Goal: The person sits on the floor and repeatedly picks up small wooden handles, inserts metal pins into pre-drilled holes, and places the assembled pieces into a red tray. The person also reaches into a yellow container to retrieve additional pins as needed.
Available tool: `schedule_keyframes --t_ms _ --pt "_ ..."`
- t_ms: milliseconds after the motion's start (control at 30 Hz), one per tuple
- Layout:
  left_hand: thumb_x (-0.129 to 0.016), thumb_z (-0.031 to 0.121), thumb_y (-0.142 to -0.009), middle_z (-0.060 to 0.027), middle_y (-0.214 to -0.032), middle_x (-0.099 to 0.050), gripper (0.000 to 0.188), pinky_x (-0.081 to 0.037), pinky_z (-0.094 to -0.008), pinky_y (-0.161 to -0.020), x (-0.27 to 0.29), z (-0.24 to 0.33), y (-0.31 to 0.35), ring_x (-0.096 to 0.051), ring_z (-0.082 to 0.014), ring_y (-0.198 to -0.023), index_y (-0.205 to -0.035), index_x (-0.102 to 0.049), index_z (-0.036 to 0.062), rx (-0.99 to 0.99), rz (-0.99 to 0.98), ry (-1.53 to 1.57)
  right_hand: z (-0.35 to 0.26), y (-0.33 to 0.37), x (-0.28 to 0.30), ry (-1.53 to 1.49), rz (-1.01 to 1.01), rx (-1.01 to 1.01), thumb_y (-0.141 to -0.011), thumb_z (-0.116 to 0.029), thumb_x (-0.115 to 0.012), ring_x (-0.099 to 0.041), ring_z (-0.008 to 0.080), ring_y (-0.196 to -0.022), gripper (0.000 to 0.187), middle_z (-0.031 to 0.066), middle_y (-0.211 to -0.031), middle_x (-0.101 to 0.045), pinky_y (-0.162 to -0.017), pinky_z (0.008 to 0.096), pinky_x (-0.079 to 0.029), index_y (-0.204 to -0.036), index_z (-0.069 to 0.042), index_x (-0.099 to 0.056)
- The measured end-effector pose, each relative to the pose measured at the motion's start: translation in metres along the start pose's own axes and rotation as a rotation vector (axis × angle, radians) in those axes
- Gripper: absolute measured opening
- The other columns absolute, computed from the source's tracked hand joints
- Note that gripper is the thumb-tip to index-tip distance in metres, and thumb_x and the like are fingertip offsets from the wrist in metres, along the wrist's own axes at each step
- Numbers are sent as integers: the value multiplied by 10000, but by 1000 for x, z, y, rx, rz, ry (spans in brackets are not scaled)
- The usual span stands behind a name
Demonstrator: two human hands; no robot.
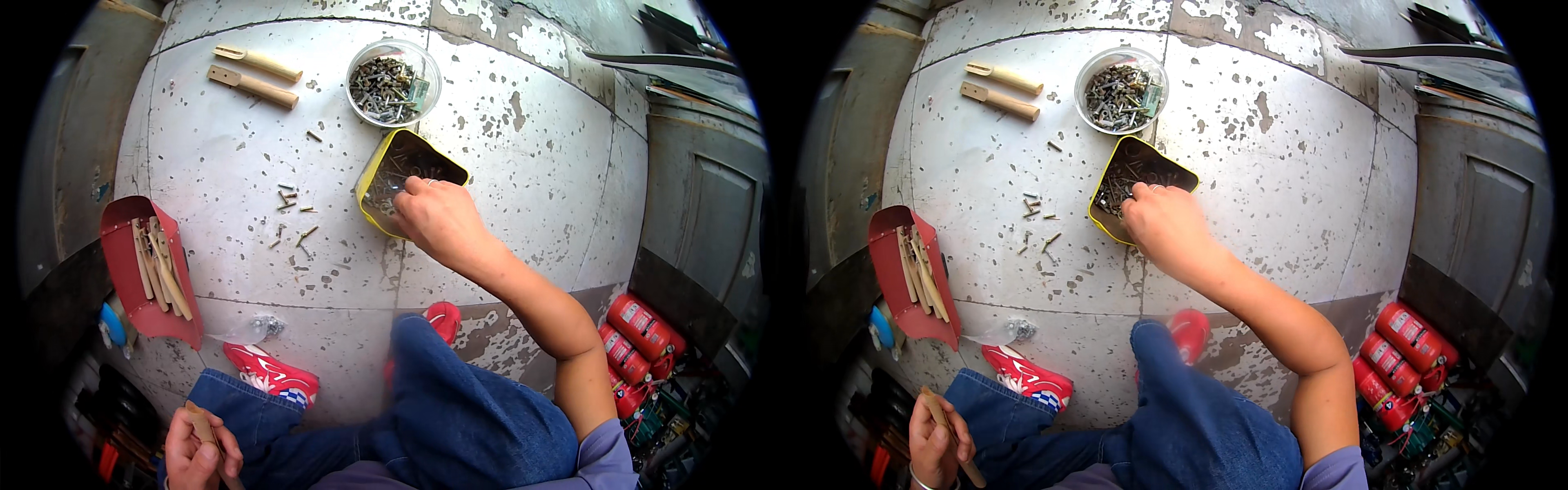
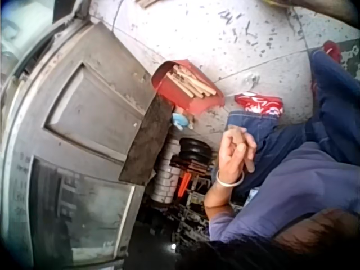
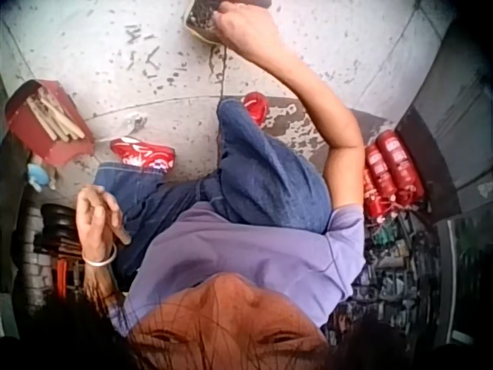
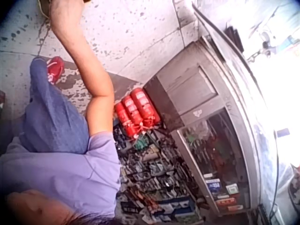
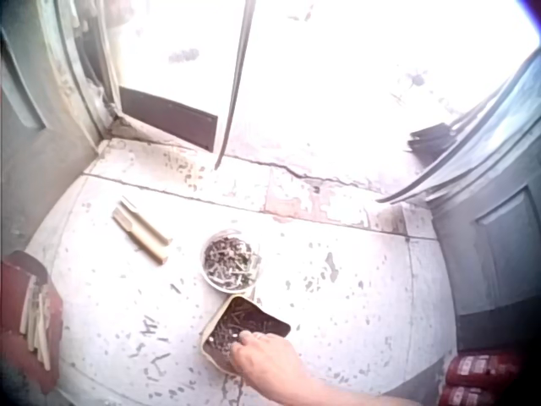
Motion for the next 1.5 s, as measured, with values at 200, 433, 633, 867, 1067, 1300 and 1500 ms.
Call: schedule_keyframes --t_ms 200,433,633,867,1067,1300,1500 --pt "-576 263 -915 -88 -876 -514 406 -420 -236 -585 1 -1 1 -478 -118 -634 -1183 -385 25 -8 -4 10 -20 13 2 -88 50 -2 -832 -234 -612 -585 243 -651 218 70 -679 -540 -594 365 -463 -697 -68 -570" --pt "-648 295 -853 -144 -729 -567 449 -447 -261 -470 10 -4 -2 -512 -136 -497 -1085 -379 21 -130 45 9 -22 38 -6 251 -70 -1 -675 -83 -585 -568 202 -747 70 40 -747 -521 -611 325 -461 -739 -72 -559" --pt "-561 238 -923 -87 -871 -524 371 -411 -222 -577 -3 4 0 -473 -117 -632 -1180 -398 26 -57 -30 -2 38 67 22 303 -111 -191 -691 -92 -611 -603 250 -743 57 86 -743 -574 -618 364 -487 -733 -55 -621" --pt "-541 211 -931 -86 -874 -528 349 -408 -219 -571 2 -3 3 -475 -115 -636 -1198 -401 36 -50 -12 16 52 1 79 119 175 -204 -755 -212 -707 -614 224 -708 241 36 -821 -580 -587 348 -480 -956 -114 -617" --pt "-541 214 -931 -85 -873 -527 347 -405 -219 -580 1 -4 7 -474 -116 -639 -1194 -400 37 -67 -16 24 44 -45 28 126 302 -26 -765 -114 -635 -583 214 -577 108 34 -814 -535 -502 329 -458 -855 -110 -577" --pt "-558 240 -923 -87 -873 -526 367 -405 -229 -585 9 -9 5 -471 -121 -638 -1186 -403 37 -39 17 43 -18 43 -15 -30 300 -44 -681 -76 -666 -540 176 -514 211 -18 -824 -575 -469 285 -432 -871 -136 -595" --pt "-570 269 -918 -91 -878 -529 389 -412 -235 -582 3 -7 -4 -474 -125 -638 -1185 -406 38 -7 -9 -16 -15 63 -37 -147 252 -59 -676 -83 -685 -566 184 -658 229 12 -862 -583 -572 311 -430 -887 -113 -600"
Point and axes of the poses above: each hand's wrist, its own y-axis away from the middle knuckle, its own x-axis out of the back of the hand, z = x × y, the point moved 8 cm from there along -y, towards the middle knuckle
